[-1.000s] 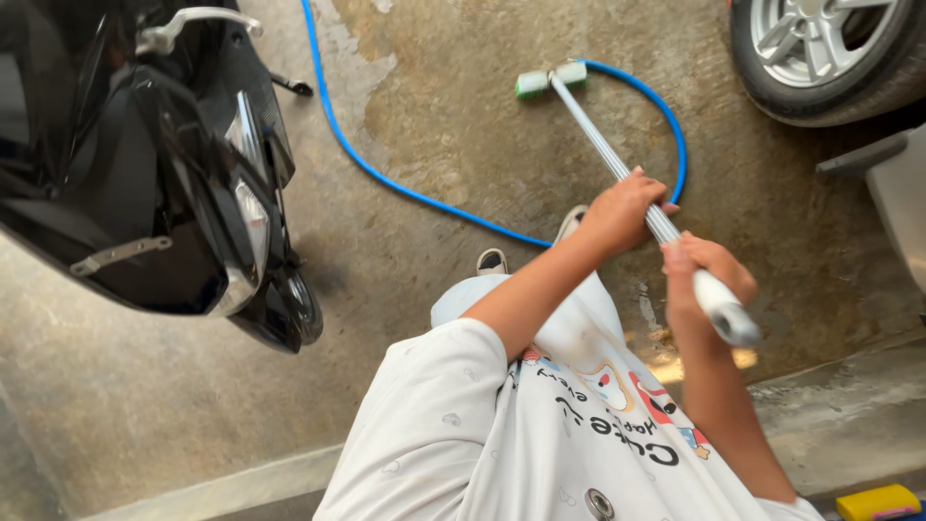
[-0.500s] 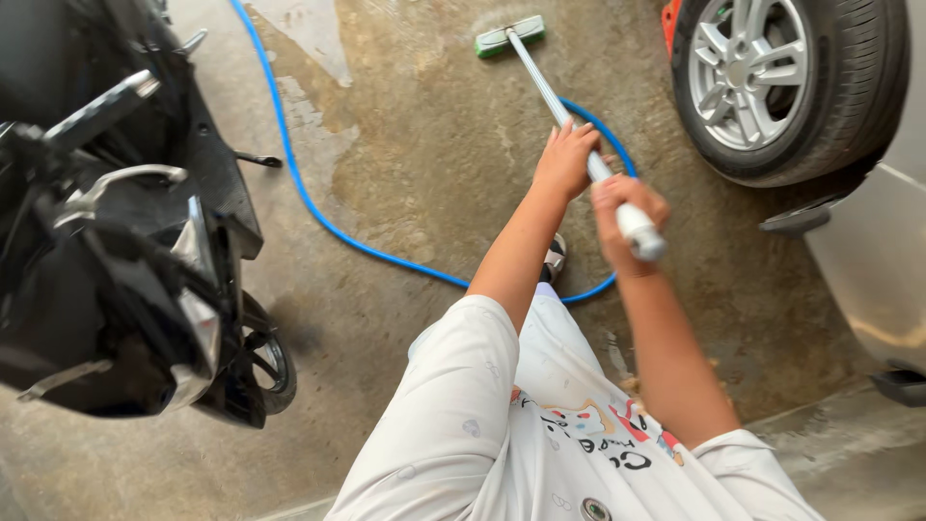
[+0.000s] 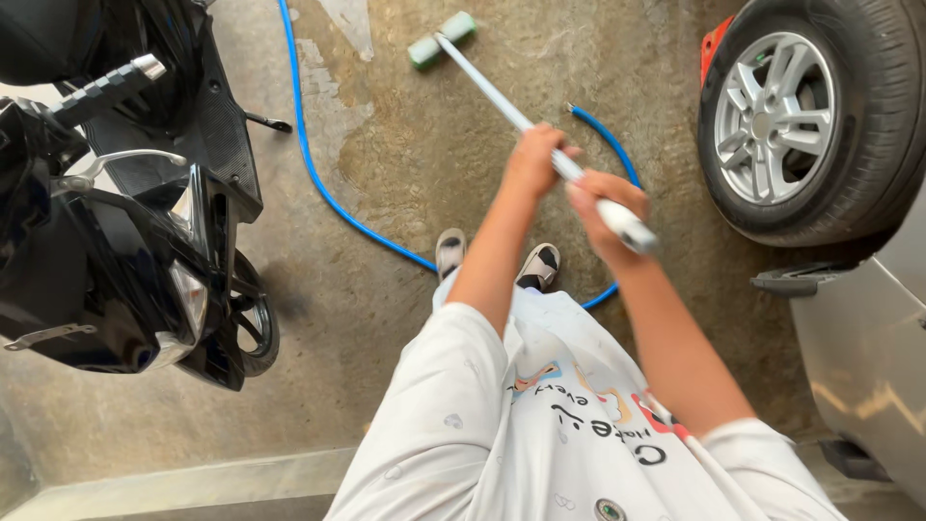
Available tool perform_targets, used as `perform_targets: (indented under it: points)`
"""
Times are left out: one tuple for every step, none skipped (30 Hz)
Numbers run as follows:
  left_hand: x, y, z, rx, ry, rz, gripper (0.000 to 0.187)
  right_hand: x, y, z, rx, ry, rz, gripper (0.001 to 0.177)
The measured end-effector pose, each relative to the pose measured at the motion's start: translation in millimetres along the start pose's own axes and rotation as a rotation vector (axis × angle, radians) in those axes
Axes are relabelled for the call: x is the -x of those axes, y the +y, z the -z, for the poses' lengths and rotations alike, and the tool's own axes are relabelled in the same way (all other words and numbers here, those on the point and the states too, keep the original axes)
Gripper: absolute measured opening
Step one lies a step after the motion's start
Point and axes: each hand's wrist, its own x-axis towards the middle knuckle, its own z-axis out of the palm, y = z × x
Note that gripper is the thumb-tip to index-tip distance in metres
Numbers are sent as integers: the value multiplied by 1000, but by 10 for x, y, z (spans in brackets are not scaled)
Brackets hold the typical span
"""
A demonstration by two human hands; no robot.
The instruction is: The person washes a motorcycle and the surrounding garage floor using a water hose to spray water and a long-handled brush to scrub the surface.
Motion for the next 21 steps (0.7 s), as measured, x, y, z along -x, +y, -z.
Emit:
perform_targets:
  points:
    - [-19, -145, 138, -43, -11, 40, 29, -78, 26, -111, -36, -34, 46, 12]
    - [-18, -189, 256, -62, 5, 53, 30, -145, 18, -228, -83, -70, 88, 13]
    - [-29, -188, 383, -81, 21, 66, 30, -208, -21, -308, -130, -106, 129, 14]
    - [-22, -156, 519, -96, 27, 71, 30, -215, -102, -331, -138, -127, 79, 15]
    - [87, -71, 663, -103, 23, 85, 30, -190, -220, -317, -146, -148, 29, 16]
    - [174, 35, 796, -110, 36, 88, 31, -251, -328, -328, -150, -171, -1, 16]
    - [218, 86, 942, -117, 49, 90, 31, -281, -442, -383, -146, -195, 9, 16]
    - [276, 72, 1095, -105, 63, 122, 31, -255, -555, -453, -148, -231, 8, 16]
    - [335, 0, 1234, -92, 77, 153, 31, -287, -610, -571, -149, -268, 7, 16]
    - [402, -112, 1329, -73, 86, 191, 31, -351, -607, -743, -148, -294, -10, 16]
    - [403, -321, 1415, -75, 144, 156, 30, -419, -569, -975, -147, -320, -27, 16]
    - [359, -627, 1546, -88, 205, 120, 29, -486, -518, -1249, -155, -351, -37, 16]
    - [328, -944, 1685, -102, 266, 83, 28, -526, -473, -1601, -216, -335, -2, 17]
    - [217, -1287, 1839, -130, 253, 76, 29, -629, -422, -2002, -271, -311, 46, 18]
    - [101, -1599, 2010, -157, 239, 68, 30, -756, -386, -2296, -326, -289, 94, 20]
    - [49, -1792, 2131, -183, 218, 70, 32, -857, -365, -2459, -299, -270, 91, 17]
    - [-40, -1893, 2215, -175, 213, 92, 32, -967, -363, -2589, -272, -251, 88, 15]
    - [-116, -1902, 2303, -167, 201, 123, 32, -1026, -411, -2688, -247, -235, 76, 12]
    - [-201, -1854, 2393, -159, 190, 154, 33, -1122, -467, -2629, -173, -265, 4, 8]
    - [-220, -1708, 2423, -115, 213, 128, 31, -1190, -550, -2456, -92, -288, -78, 5]
    - [-194, -1496, 2427, -70, 236, 103, 29, -1174, -683, -2313, -116, -289, -30, 5]
